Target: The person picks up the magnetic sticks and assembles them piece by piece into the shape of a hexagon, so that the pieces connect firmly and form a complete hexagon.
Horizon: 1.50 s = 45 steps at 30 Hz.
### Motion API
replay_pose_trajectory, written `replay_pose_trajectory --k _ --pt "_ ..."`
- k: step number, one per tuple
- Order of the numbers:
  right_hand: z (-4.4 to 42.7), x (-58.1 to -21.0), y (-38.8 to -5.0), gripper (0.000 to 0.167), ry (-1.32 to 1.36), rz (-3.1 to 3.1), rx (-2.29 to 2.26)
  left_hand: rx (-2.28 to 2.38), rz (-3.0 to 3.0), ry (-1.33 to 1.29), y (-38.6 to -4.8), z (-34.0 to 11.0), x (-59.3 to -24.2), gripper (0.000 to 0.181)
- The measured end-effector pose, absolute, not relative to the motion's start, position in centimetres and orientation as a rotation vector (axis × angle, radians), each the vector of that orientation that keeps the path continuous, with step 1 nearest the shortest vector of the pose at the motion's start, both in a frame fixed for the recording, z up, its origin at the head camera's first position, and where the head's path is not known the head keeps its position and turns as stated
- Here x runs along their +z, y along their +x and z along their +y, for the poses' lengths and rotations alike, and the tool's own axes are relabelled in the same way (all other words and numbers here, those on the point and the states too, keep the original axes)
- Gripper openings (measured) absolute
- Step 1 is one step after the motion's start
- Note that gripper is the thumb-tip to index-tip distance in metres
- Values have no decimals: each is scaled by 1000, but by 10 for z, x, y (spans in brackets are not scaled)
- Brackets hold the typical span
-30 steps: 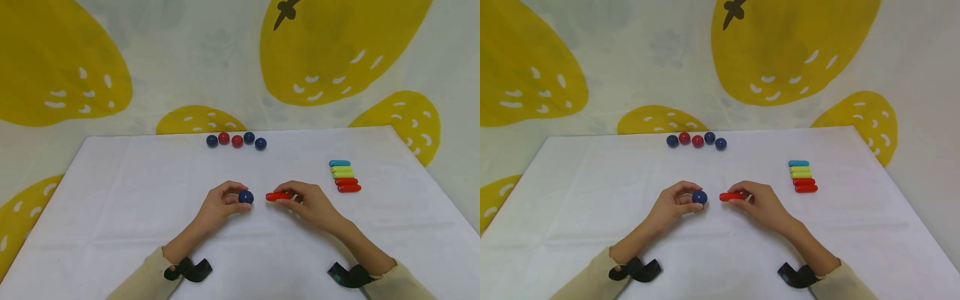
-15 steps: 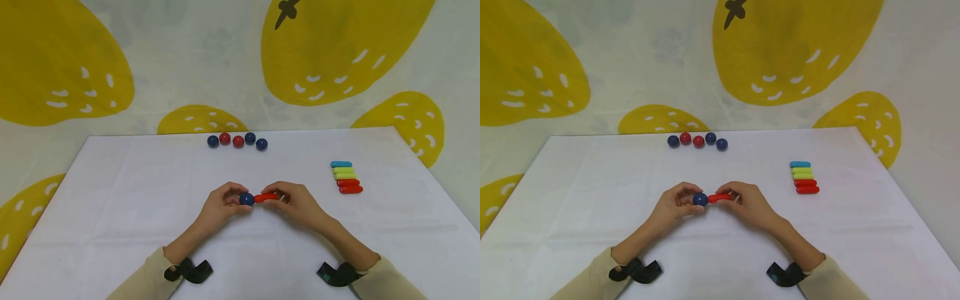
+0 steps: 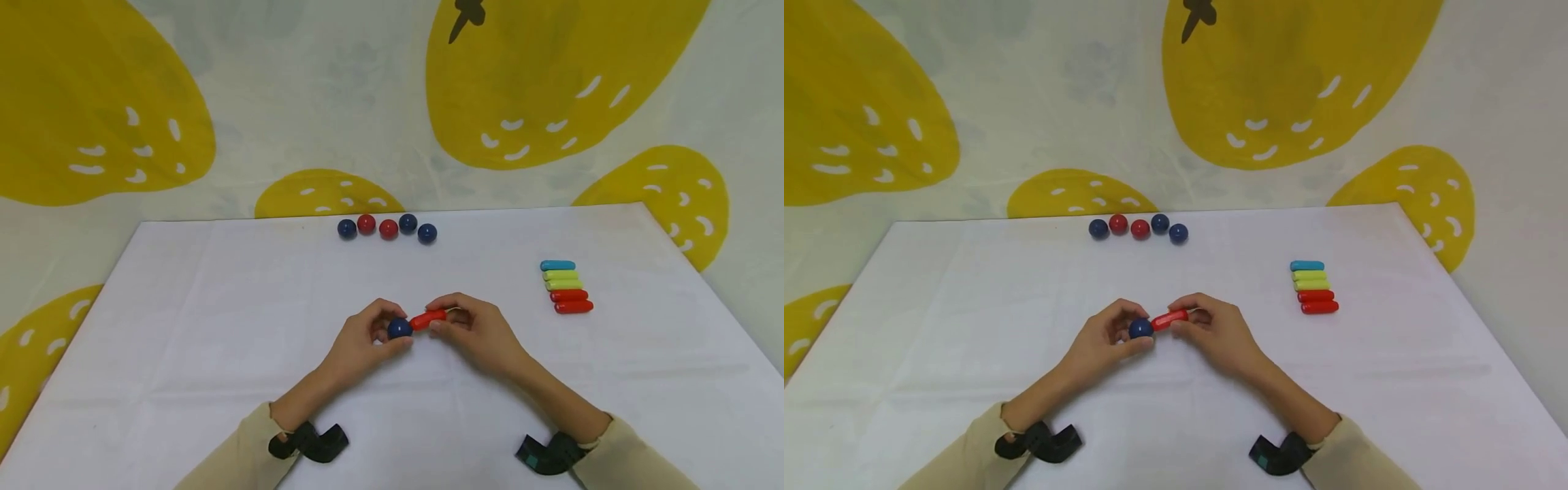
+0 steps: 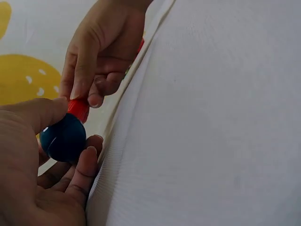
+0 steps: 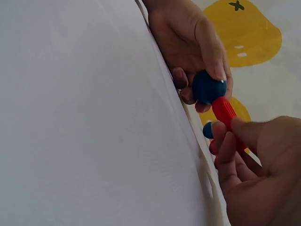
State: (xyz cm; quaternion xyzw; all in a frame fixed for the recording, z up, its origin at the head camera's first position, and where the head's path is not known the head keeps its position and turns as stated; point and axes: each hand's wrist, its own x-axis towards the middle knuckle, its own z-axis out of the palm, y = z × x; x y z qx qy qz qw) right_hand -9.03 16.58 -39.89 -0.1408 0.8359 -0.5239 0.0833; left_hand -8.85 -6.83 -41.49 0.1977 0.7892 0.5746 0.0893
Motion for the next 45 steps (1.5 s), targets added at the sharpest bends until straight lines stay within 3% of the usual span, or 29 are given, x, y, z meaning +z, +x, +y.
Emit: replay_pose_trajectory --k 8,17,26,33,45 --pt "164 -398 -91 24 -327 2448 -1735 1710 2309 601 -89 -68 -414 32" --pt "159 -399 -92 26 -431 2342 -1887 1810 2203 530 -88 -64 -404 24" --pt "156 -393 -99 21 -409 2411 -1825 1851 2172 467 -90 -64 -414 38" --pt "162 -381 -135 28 -318 2631 -1779 1958 2072 569 -83 -67 -388 43" --pt "159 -392 -199 33 -202 2812 -1684 2066 2123 630 -81 -67 -390 35"
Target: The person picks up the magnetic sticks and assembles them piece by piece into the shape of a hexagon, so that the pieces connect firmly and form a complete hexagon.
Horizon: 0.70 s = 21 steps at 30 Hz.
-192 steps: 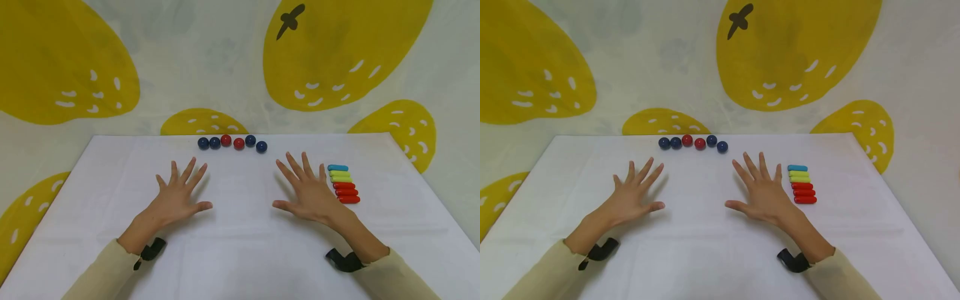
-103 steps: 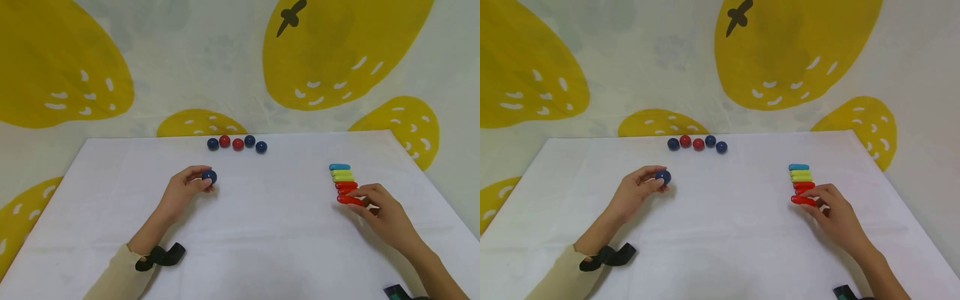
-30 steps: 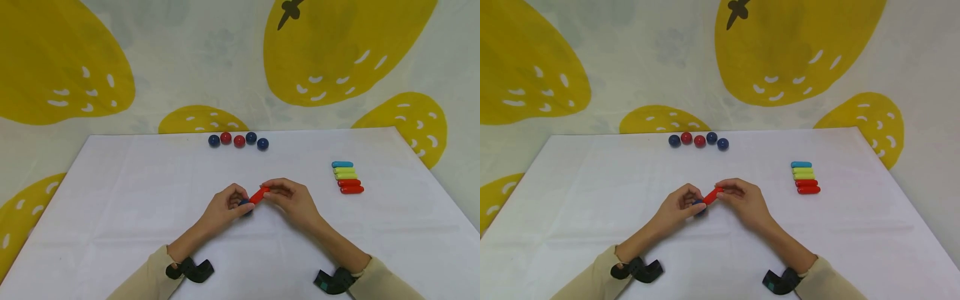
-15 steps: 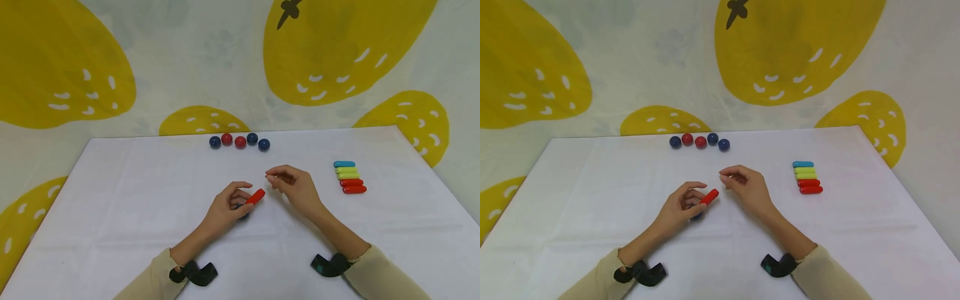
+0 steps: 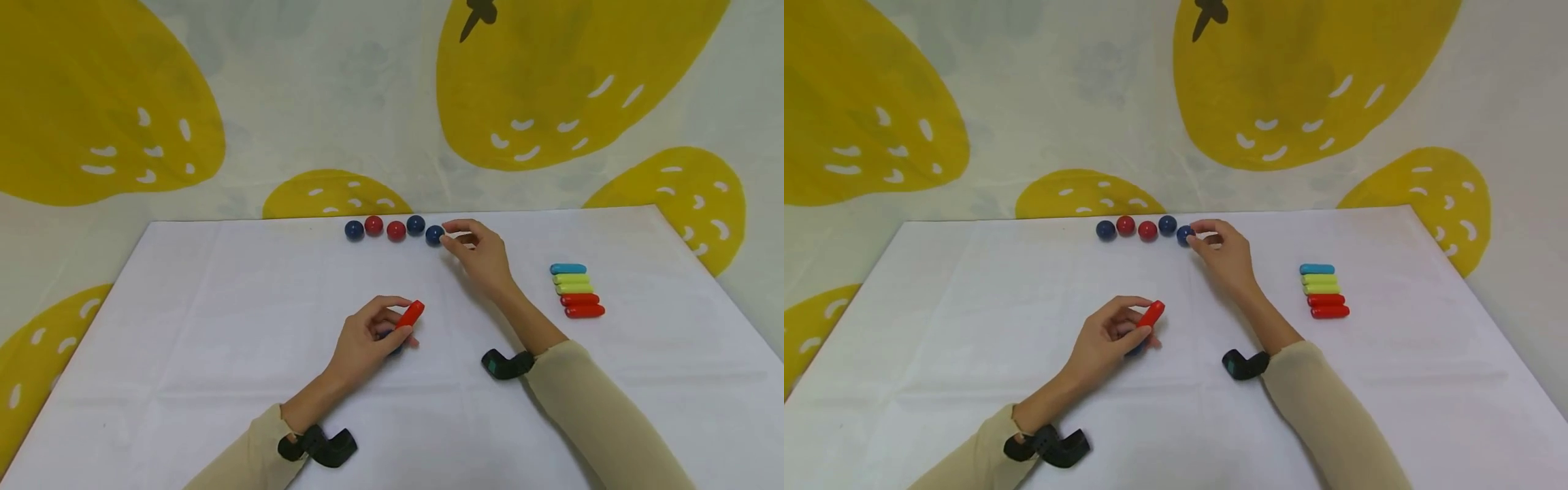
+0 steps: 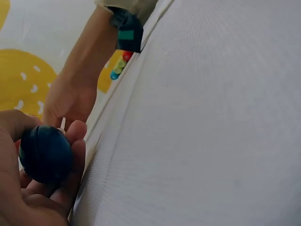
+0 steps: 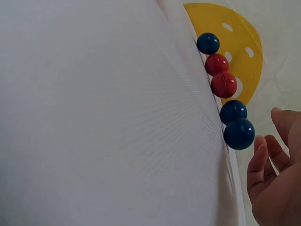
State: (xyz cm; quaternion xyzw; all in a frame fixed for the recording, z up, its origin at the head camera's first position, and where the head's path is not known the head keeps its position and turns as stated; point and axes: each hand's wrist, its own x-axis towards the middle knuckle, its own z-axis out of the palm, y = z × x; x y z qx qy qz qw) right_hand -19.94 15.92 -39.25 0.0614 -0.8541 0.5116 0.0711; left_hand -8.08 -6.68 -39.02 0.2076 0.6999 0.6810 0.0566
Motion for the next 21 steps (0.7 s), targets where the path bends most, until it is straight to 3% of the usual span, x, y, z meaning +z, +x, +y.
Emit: replay_pose_trajectory --k 21 --pt "154 -403 -224 35 150 -2747 1449 2209 2104 497 -81 -68 -383 34"
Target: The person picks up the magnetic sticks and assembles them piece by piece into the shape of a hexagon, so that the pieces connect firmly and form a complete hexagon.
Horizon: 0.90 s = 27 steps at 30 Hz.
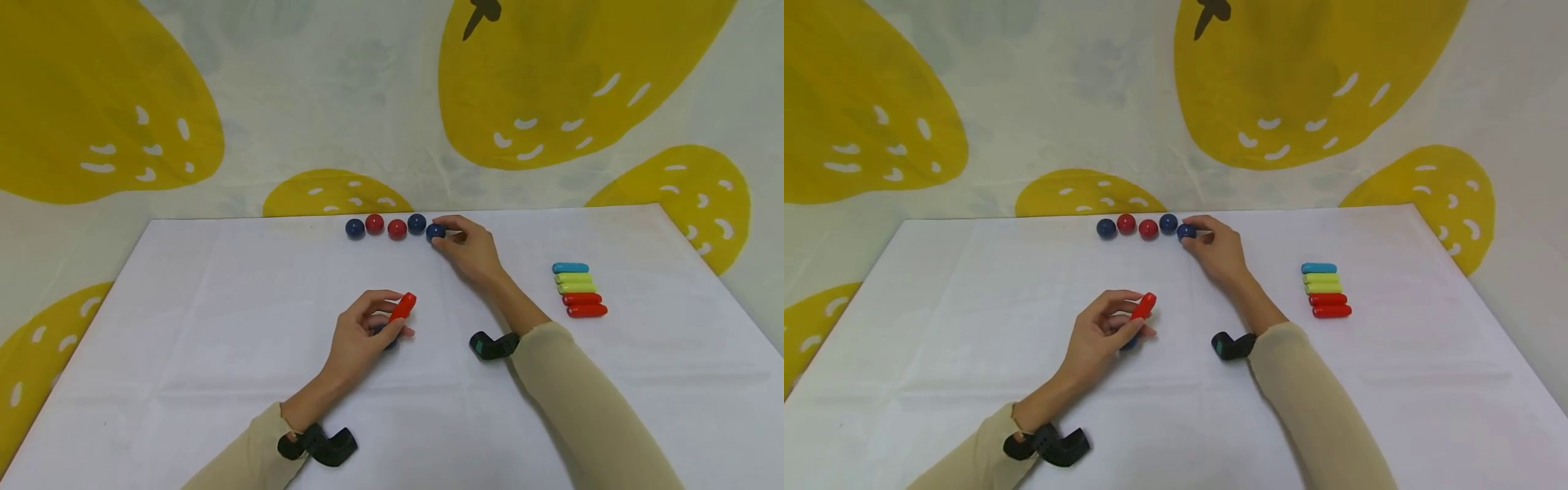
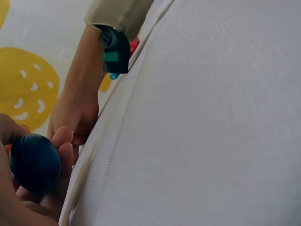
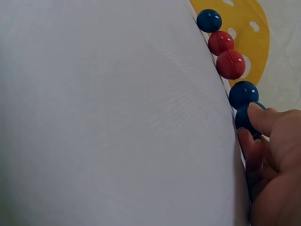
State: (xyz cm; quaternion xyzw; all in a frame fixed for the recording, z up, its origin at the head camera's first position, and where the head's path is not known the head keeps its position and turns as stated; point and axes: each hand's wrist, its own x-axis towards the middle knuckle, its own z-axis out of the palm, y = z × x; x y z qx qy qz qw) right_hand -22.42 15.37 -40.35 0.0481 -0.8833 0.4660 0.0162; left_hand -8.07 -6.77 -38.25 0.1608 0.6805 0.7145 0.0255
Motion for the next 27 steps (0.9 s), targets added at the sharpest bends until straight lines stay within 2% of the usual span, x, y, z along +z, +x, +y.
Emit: replay_pose_trajectory --k 10,19,27 --pt "156 -393 -223 35 111 -2740 1475 2196 2101 546 -83 -66 -382 33" --pt "155 -376 -199 43 12 -2670 1836 2178 2094 471 -83 -66 -378 33" --pt "152 -368 -171 48 137 -2435 2320 2170 2100 451 -82 -66 -377 35"
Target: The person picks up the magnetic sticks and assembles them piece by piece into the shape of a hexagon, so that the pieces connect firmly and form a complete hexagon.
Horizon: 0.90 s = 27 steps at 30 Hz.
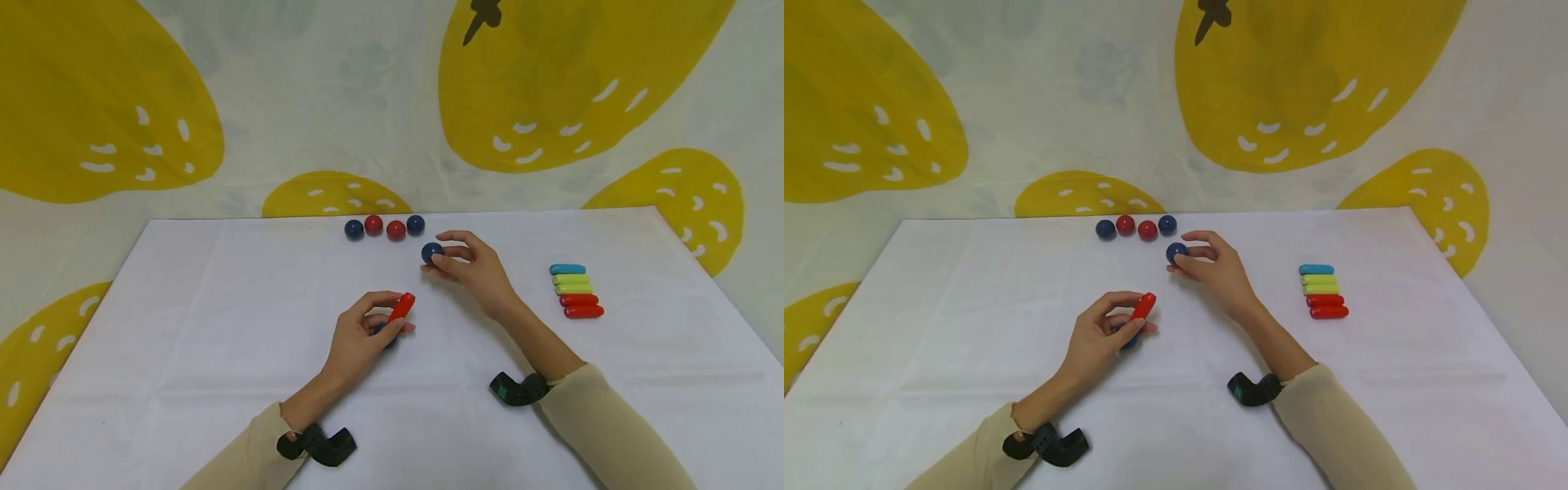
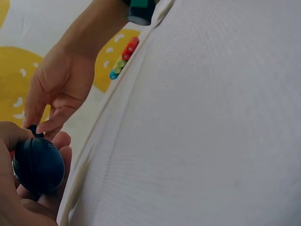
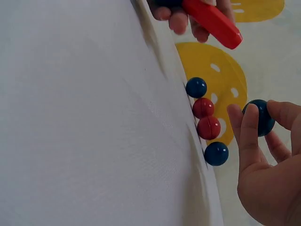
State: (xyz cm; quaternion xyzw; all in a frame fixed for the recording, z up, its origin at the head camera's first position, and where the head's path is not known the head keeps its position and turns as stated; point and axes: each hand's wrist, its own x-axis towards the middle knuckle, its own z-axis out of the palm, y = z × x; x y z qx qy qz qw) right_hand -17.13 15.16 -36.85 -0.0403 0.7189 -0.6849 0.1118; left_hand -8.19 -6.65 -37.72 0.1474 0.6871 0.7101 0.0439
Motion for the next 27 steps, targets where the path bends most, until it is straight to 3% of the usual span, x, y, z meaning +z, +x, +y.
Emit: replay_pose_trajectory --k 11,27 --pt "145 -375 -145 42 -225 2051 -1950 2183 2109 449 -82 -66 -378 35" --pt "137 -375 -136 39 -262 1965 -1972 2196 2087 454 -82 -67 -381 37"
